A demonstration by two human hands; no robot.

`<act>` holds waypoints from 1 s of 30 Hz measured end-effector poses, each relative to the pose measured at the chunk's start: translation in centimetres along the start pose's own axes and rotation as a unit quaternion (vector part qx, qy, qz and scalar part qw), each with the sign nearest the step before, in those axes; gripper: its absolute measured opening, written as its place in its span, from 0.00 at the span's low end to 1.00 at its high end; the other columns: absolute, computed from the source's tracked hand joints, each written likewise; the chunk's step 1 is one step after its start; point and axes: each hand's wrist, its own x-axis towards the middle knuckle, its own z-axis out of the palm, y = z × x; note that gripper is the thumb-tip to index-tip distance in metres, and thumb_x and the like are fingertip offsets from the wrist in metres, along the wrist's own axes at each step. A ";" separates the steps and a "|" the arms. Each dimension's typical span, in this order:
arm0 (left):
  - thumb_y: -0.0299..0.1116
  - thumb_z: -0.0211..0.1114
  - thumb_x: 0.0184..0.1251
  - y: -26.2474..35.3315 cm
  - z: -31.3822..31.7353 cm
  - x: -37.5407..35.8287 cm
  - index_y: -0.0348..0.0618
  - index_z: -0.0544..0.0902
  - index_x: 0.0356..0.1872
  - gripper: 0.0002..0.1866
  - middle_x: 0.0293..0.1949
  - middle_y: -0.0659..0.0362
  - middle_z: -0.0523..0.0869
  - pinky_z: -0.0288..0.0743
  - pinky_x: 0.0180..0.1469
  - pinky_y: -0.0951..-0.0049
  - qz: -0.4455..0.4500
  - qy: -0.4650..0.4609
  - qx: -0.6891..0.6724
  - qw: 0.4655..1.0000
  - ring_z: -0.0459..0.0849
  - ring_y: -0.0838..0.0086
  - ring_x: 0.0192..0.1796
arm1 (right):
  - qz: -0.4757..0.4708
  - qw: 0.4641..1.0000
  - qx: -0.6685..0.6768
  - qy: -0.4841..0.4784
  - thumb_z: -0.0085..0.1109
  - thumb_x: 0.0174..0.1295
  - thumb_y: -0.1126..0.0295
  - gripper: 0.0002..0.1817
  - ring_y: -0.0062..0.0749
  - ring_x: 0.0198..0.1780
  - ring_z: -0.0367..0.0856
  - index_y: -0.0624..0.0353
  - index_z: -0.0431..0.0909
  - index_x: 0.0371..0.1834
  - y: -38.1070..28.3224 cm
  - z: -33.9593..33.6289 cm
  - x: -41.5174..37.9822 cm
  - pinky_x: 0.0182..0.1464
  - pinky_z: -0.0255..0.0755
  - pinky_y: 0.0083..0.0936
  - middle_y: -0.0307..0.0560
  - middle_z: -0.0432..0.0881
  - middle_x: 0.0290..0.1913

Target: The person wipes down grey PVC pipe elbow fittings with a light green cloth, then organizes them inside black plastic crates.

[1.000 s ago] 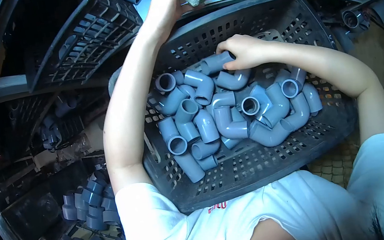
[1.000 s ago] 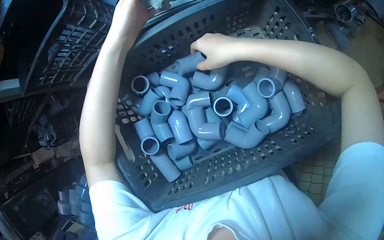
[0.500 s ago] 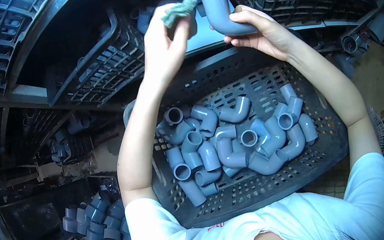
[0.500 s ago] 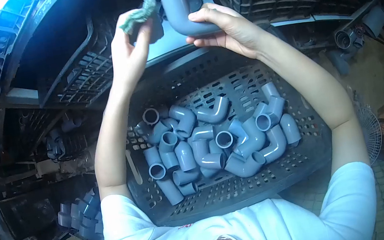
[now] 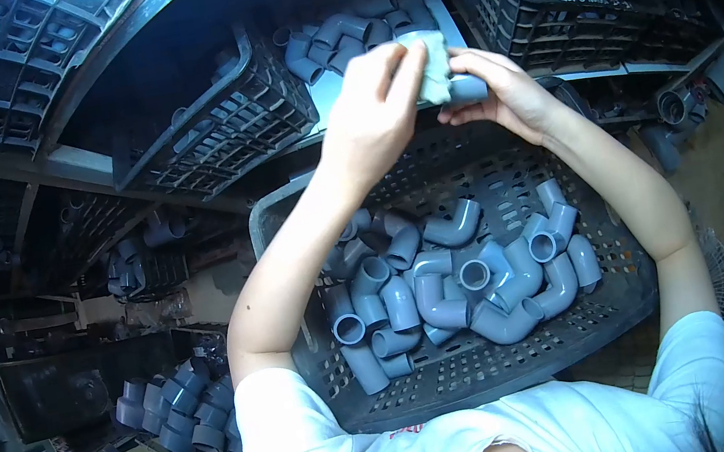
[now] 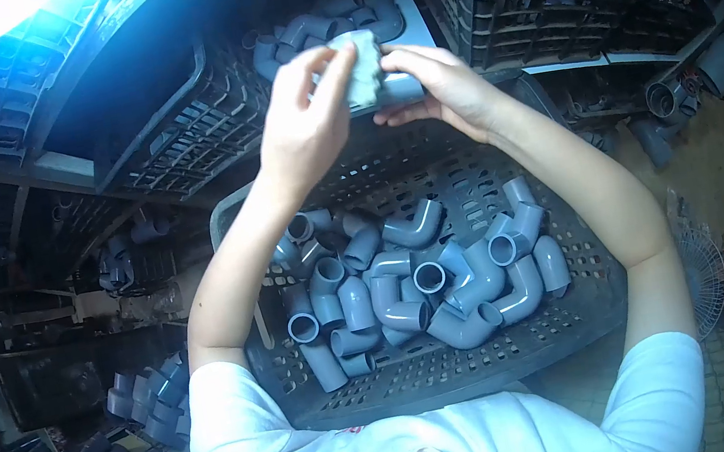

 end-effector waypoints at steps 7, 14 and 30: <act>0.15 0.64 0.49 0.8 -0.4 0.2 0.38 0.81 0.58 0.29 0.49 0.49 0.81 0.78 0.50 0.65 -0.043 -0.007 0.047 0.998 0.81 0.58 0.48 | 0.043 0.998 -0.053 -0.006 0.51 0.73 0.60 0.21 0.26 0.32 0.86 0.65 0.75 0.59 -0.4 0.6 -0.2 0.38 0.83 0.19 0.48 0.83 0.41; 0.12 0.63 0.47 2.1 1.0 -0.8 0.38 0.81 0.56 0.29 0.46 0.48 0.81 0.78 0.50 0.63 -0.028 0.003 -0.043 0.999 0.81 0.57 0.46 | -0.068 0.990 -0.010 0.121 0.49 0.75 0.58 0.20 0.24 0.39 0.86 0.60 0.76 0.61 -0.9 1.4 -0.7 0.45 0.84 0.25 0.45 0.83 0.44; 0.12 0.62 0.48 0.7 -0.1 -0.8 0.39 0.81 0.58 0.30 0.48 0.48 0.79 0.79 0.49 0.68 -0.124 0.059 -0.098 0.986 0.84 0.58 0.48 | -0.026 0.993 0.089 0.066 0.51 0.76 0.56 0.26 0.28 0.37 0.86 0.57 0.68 0.71 0.2 1.6 -0.3 0.40 0.83 0.22 0.46 0.83 0.47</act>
